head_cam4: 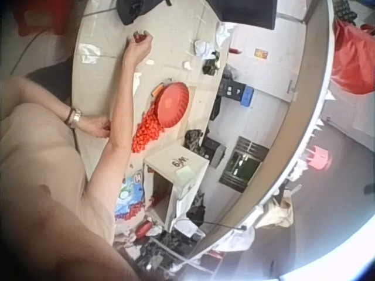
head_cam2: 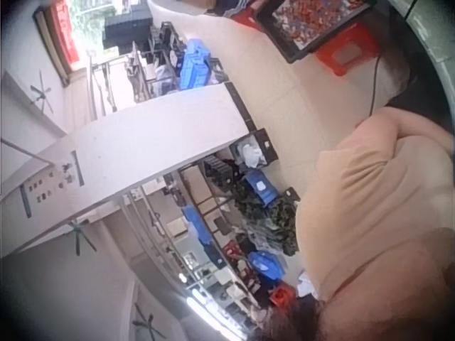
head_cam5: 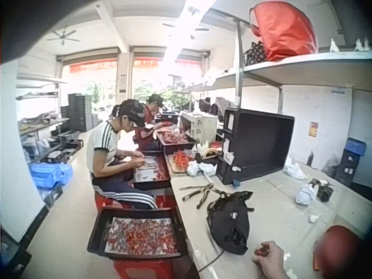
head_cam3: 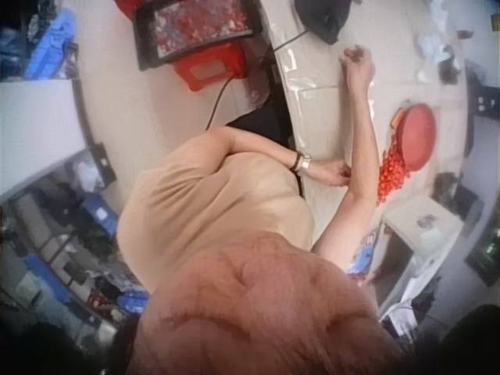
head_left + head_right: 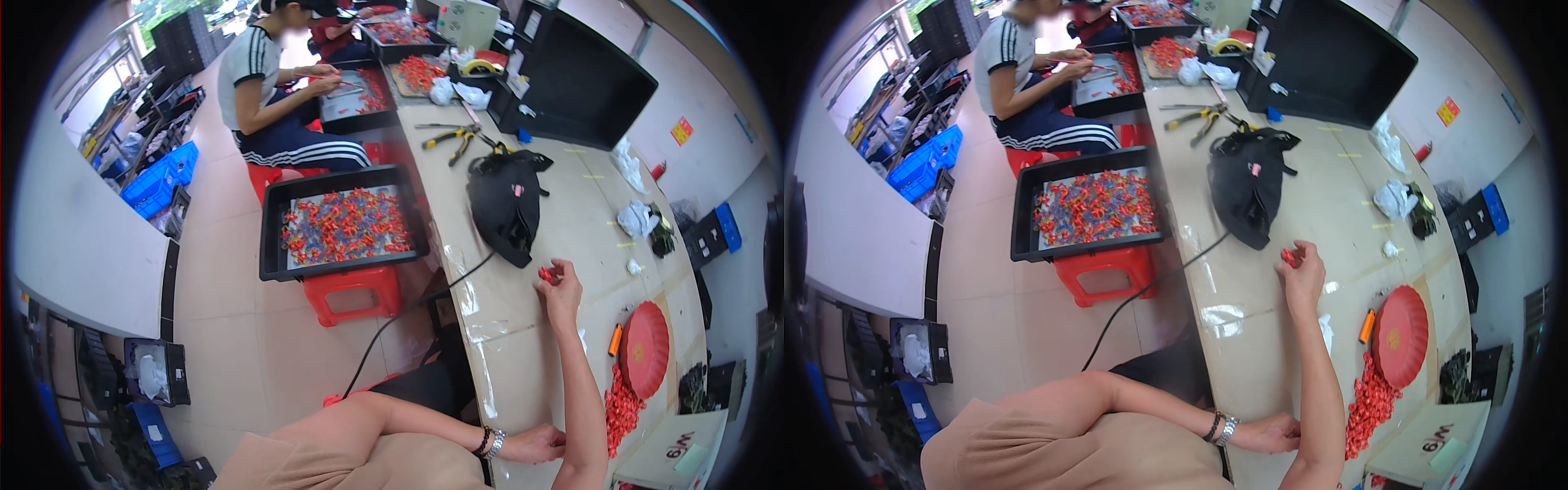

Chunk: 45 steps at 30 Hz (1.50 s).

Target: Assembling small red plastic parts using a glue tube in a factory setting.

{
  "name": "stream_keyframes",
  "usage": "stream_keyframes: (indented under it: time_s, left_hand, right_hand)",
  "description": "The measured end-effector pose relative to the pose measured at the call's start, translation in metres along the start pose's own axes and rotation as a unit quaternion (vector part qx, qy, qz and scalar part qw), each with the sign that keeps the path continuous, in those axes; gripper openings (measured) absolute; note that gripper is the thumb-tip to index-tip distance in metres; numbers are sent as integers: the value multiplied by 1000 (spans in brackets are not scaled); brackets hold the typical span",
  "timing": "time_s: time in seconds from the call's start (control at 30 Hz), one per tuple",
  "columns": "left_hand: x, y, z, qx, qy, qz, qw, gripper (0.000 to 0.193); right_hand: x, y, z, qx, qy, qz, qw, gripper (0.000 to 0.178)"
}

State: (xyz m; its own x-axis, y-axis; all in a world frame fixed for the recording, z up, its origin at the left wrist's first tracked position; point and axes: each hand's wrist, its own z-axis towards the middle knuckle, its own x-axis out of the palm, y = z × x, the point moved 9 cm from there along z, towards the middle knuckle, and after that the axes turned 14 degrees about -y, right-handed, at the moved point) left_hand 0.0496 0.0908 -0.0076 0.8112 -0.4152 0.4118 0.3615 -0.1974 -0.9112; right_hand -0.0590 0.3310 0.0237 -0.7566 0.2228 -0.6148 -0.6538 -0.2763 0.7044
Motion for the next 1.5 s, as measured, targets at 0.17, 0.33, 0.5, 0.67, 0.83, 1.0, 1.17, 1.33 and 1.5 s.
stream_keyframes:
  time_s: [0.17, 0.33, 0.5, 0.67, 0.83, 1.0, 1.17, 1.33, 1.5]
  left_hand:
    - [0, 2, 6, 39, -22, 17, 999, 25]
    - [1, 7, 6, -30, 2, 42, 999, 25]
    - [0, 13, 4, -77, -1, -24, 997, 25]
    - [-1, 23, 1, -212, -6, -141, 967, 23]
    - [-1, 13, -10, -246, 7, -234, 941, 28]
    - [2, 6, -24, -274, 32, -279, 920, 33]
    - [10, -1, -31, -259, 105, -282, 918, 37]
    - [24, 0, -31, -266, 145, -257, 918, 37]
    - [29, 10, -20, -257, 100, -199, 941, 38]
  right_hand:
    - [-15, 6, 5, 39, 1, 19, 999, 50]
    - [-89, 39, 13, 14, -63, 37, 997, 45]
    - [-187, 117, -20, -43, -139, 120, 982, 40]
    - [-264, 157, -93, -85, -209, 108, 968, 36]
    - [-306, 130, -175, -32, -283, 101, 953, 34]
    - [-357, 69, -264, 42, -447, 88, 889, 31]
    - [-415, 22, -350, 28, -624, 23, 781, 34]
    - [-433, -18, -400, 68, -660, 9, 748, 37]
    - [-440, -49, -447, 81, -721, 12, 688, 38]
